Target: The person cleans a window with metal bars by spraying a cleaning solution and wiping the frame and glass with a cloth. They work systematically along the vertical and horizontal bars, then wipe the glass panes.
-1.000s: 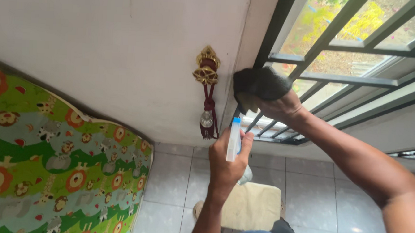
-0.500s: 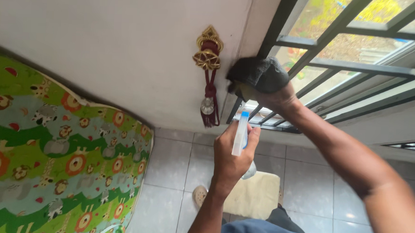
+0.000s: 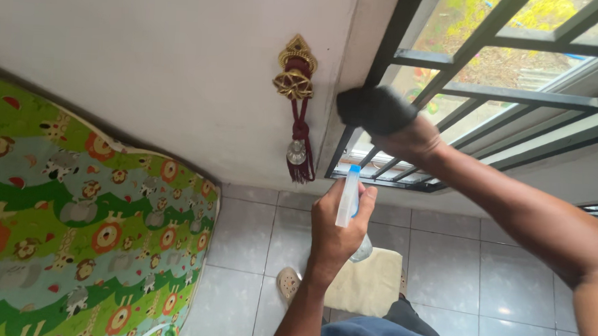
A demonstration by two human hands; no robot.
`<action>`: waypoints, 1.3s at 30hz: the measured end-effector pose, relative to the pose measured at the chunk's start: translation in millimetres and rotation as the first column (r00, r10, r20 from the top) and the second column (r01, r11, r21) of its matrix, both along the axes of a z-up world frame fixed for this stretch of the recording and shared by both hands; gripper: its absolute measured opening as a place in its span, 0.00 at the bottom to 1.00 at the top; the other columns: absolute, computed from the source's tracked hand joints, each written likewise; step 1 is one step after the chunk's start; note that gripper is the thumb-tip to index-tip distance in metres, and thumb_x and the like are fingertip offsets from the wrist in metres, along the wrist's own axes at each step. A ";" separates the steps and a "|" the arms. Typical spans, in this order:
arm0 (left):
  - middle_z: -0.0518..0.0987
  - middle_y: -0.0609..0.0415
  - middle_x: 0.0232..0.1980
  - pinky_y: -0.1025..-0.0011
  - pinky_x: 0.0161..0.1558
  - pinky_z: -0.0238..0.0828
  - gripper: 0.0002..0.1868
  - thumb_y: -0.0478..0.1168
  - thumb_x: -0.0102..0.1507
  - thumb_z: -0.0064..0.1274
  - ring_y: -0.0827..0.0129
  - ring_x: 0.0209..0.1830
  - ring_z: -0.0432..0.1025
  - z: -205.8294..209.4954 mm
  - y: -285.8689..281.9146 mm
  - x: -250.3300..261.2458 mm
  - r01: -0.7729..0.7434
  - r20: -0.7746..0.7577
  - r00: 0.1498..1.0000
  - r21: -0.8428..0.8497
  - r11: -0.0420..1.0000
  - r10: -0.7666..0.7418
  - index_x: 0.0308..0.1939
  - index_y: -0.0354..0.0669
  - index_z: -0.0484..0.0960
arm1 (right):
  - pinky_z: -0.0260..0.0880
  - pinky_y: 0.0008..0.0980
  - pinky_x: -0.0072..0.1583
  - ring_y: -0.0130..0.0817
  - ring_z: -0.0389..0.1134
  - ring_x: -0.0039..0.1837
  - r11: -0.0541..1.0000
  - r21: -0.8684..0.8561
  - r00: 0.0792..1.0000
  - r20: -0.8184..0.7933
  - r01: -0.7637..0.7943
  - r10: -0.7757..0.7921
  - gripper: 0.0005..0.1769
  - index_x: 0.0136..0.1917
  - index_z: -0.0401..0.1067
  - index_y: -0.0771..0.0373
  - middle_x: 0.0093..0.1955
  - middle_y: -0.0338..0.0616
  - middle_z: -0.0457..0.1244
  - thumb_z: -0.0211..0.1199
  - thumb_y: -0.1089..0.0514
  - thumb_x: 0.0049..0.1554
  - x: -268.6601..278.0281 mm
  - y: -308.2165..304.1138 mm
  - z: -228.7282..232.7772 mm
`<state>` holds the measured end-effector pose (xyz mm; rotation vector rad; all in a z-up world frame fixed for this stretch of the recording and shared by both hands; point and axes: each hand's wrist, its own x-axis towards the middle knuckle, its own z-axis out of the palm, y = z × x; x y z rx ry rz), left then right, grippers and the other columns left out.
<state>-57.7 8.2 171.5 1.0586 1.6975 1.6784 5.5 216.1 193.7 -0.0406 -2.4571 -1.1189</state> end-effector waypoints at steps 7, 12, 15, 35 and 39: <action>0.74 0.53 0.22 0.69 0.26 0.68 0.10 0.38 0.65 0.60 0.70 0.19 0.69 -9.9 0.1 0.2 -0.046 -0.001 0.999 -0.037 0.998 0.046 0.34 0.38 0.76 | 0.65 0.33 0.49 0.34 0.65 0.49 0.973 -0.105 0.970 0.148 0.208 -0.191 0.11 0.56 0.72 0.61 0.48 0.41 0.65 0.57 0.58 0.61 0.6 13.1 5.6; 0.76 0.52 0.24 0.68 0.27 0.69 0.09 0.38 0.64 0.61 0.69 0.21 0.72 -11.6 3.7 2.6 -0.054 -0.039 0.998 0.006 0.999 0.054 0.35 0.38 0.77 | 0.67 0.31 0.56 0.34 0.66 0.53 0.999 0.053 0.999 0.048 -0.008 0.006 0.17 0.53 0.73 0.60 0.49 0.39 0.66 0.57 0.56 0.50 1.5 0.7 -24.2; 0.76 0.52 0.24 0.68 0.27 0.69 0.09 0.38 0.64 0.61 0.69 0.22 0.73 -11.4 3.5 -0.8 -0.059 -0.047 0.997 0.017 0.998 0.060 0.35 0.39 0.76 | 0.65 0.38 0.53 0.40 0.65 0.52 0.989 -0.094 0.979 0.179 0.112 -0.093 0.09 0.54 0.72 0.60 0.47 0.43 0.63 0.59 0.60 0.59 10.7 16.0 -17.2; 0.77 0.52 0.25 0.69 0.28 0.70 0.08 0.38 0.65 0.60 0.69 0.22 0.74 -2.9 11.0 -2.9 -0.034 0.003 0.999 0.028 0.999 0.034 0.36 0.39 0.77 | 0.66 0.41 0.68 0.41 0.66 0.65 0.990 0.108 0.976 0.190 0.092 -0.112 0.27 0.66 0.72 0.63 0.63 0.47 0.64 0.57 0.49 0.57 13.6 16.9 -22.3; 0.77 0.52 0.25 0.70 0.28 0.70 0.09 0.38 0.65 0.60 0.70 0.22 0.73 -2.0 4.9 -0.8 -0.026 -0.024 0.999 0.036 0.999 0.027 0.36 0.39 0.76 | 0.67 0.43 0.65 0.46 0.66 0.63 0.984 -0.164 0.982 0.185 0.071 -0.040 0.22 0.61 0.73 0.60 0.60 0.49 0.64 0.59 0.51 0.55 32.2 24.3 -30.8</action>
